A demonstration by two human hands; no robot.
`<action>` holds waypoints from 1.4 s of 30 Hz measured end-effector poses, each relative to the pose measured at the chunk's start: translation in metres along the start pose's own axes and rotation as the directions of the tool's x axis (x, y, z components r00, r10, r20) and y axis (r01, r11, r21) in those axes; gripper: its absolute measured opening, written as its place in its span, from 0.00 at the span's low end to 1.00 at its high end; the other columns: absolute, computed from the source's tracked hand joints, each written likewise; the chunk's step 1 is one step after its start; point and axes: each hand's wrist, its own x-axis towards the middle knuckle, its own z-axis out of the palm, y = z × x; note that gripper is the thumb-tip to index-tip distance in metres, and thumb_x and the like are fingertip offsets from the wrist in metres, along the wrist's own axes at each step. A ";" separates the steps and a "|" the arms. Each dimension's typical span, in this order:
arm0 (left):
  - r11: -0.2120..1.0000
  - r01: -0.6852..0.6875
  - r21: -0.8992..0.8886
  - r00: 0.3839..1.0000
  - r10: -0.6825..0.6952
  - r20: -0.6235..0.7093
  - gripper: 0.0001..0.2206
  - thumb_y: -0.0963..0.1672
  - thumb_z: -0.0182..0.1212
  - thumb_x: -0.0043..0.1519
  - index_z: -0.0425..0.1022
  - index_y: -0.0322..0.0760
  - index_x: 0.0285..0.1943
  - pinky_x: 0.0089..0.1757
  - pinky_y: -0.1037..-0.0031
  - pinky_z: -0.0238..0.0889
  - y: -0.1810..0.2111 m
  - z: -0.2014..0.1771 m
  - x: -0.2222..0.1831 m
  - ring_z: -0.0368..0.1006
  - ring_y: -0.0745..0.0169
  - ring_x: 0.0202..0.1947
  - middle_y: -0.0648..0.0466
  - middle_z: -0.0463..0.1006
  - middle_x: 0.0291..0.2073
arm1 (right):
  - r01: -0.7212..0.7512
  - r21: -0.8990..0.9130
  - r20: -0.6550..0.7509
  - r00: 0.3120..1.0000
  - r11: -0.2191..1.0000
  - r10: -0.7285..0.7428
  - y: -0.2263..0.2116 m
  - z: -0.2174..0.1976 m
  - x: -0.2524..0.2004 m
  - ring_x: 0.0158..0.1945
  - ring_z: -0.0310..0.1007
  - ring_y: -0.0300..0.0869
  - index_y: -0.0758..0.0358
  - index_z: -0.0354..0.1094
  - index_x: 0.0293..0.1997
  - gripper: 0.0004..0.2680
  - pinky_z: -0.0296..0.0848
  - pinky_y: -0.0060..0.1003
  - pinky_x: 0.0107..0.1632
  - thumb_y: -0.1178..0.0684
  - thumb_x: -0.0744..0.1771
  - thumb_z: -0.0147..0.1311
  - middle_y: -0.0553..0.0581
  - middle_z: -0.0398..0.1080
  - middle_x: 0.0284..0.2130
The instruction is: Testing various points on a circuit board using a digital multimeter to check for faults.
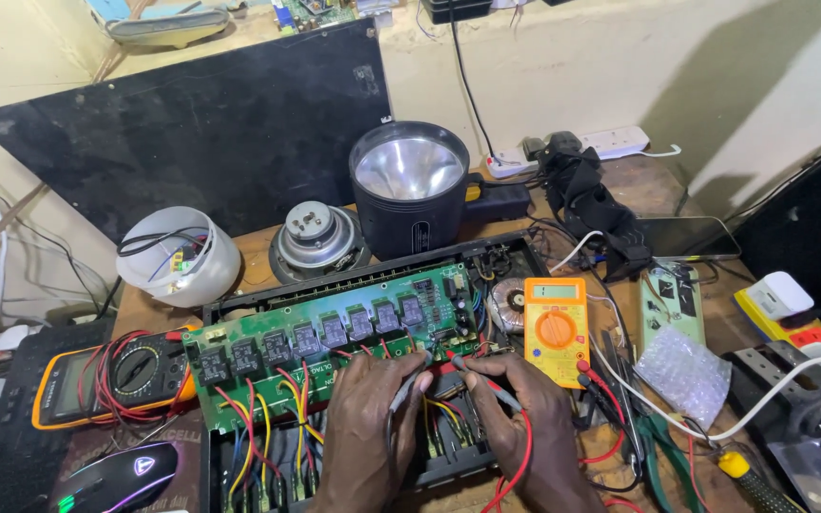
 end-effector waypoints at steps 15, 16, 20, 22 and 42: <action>0.998 0.064 -0.001 0.997 -0.064 0.048 0.16 0.49 0.52 0.69 0.78 0.37 0.56 0.38 0.59 0.59 -0.004 0.004 0.001 0.70 0.50 0.38 0.51 0.85 0.45 | 0.054 0.014 0.010 0.999 0.998 -0.054 0.004 0.002 0.002 0.49 0.82 0.47 0.50 0.80 0.45 0.14 0.79 0.48 0.49 0.37 0.65 0.52 0.51 0.83 0.43; 0.998 0.064 -0.001 0.997 -0.064 0.049 0.16 0.49 0.52 0.69 0.78 0.37 0.56 0.38 0.59 0.59 -0.004 0.004 0.001 0.70 0.50 0.38 0.51 0.85 0.45 | 0.053 0.014 0.010 0.999 0.998 -0.053 0.002 0.001 0.001 0.49 0.82 0.47 0.50 0.80 0.45 0.14 0.79 0.48 0.49 0.37 0.65 0.52 0.51 0.83 0.43; 0.995 0.102 -0.014 0.993 -0.102 0.057 0.17 0.49 0.52 0.69 0.78 0.37 0.57 0.39 0.60 0.61 -0.003 0.004 0.001 0.71 0.51 0.39 0.51 0.85 0.45 | 0.023 0.032 0.046 0.999 0.999 -0.024 0.003 0.000 0.001 0.51 0.81 0.48 0.49 0.80 0.47 0.14 0.79 0.50 0.50 0.38 0.66 0.52 0.50 0.82 0.45; 0.995 0.096 -0.010 0.994 -0.095 0.050 0.17 0.49 0.53 0.68 0.79 0.37 0.57 0.40 0.61 0.61 -0.003 0.005 0.001 0.71 0.52 0.40 0.51 0.85 0.45 | 0.028 0.028 0.050 0.998 0.999 -0.030 0.005 0.000 0.002 0.52 0.81 0.48 0.47 0.79 0.48 0.14 0.79 0.51 0.51 0.37 0.65 0.53 0.50 0.82 0.45; 0.952 0.304 -0.034 0.952 -0.302 0.054 0.17 0.54 0.56 0.65 0.86 0.50 0.54 0.37 0.67 0.64 -0.029 0.028 -0.004 0.74 0.57 0.34 0.52 0.79 0.29 | -0.161 0.035 -0.028 0.986 0.986 0.162 -0.017 -0.003 0.002 0.43 0.87 0.32 0.43 0.88 0.38 0.12 0.78 0.29 0.44 0.38 0.62 0.58 0.42 0.88 0.33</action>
